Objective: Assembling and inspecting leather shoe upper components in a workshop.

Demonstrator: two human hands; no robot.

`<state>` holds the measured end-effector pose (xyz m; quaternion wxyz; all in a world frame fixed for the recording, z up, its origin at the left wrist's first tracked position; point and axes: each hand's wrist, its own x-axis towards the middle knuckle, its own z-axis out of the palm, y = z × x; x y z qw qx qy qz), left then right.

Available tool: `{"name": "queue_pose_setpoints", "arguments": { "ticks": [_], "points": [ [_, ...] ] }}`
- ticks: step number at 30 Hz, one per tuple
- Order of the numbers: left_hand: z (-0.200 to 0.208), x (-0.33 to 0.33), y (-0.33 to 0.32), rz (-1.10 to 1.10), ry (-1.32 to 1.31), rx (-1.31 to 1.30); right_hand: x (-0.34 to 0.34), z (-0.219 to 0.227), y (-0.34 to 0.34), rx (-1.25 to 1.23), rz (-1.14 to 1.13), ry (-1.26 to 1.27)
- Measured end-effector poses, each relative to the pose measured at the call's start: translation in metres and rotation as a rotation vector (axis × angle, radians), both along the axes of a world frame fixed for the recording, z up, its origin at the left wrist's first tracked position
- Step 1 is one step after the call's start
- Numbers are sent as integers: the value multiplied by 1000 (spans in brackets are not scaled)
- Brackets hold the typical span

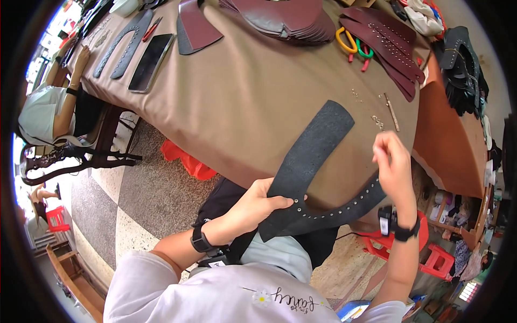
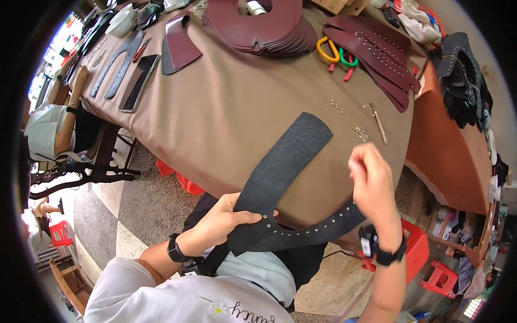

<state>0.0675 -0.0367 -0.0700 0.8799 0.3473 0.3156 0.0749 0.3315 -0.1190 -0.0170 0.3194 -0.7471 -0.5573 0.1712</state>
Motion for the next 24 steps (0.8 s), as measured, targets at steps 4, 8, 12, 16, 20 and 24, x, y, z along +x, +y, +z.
{"name": "queue_pose_setpoints", "arguments": {
  "ticks": [4, 8, 12, 16, 20, 24],
  "points": [
    [-3, -1, -1, 22, -7, -55, -77, -4, -38, 30, -38, 732],
    [-4, 0, -2, -3, -51, -54, -125, -32, -49, 66, -143, 777],
    [0, -3, -3, -29, -36, -27, -143, -40, -38, 155, -209, 593],
    [-3, -3, -7, -12, -34, 43, -149, -44, -30, 173, -187, 355],
    [-6, -2, -9, -2, -18, 98, -150, -54, -28, 204, -172, 204],
    [-7, -5, -6, -26, 6, 94, -151, -53, -28, 188, -205, 269]
  ]
}}
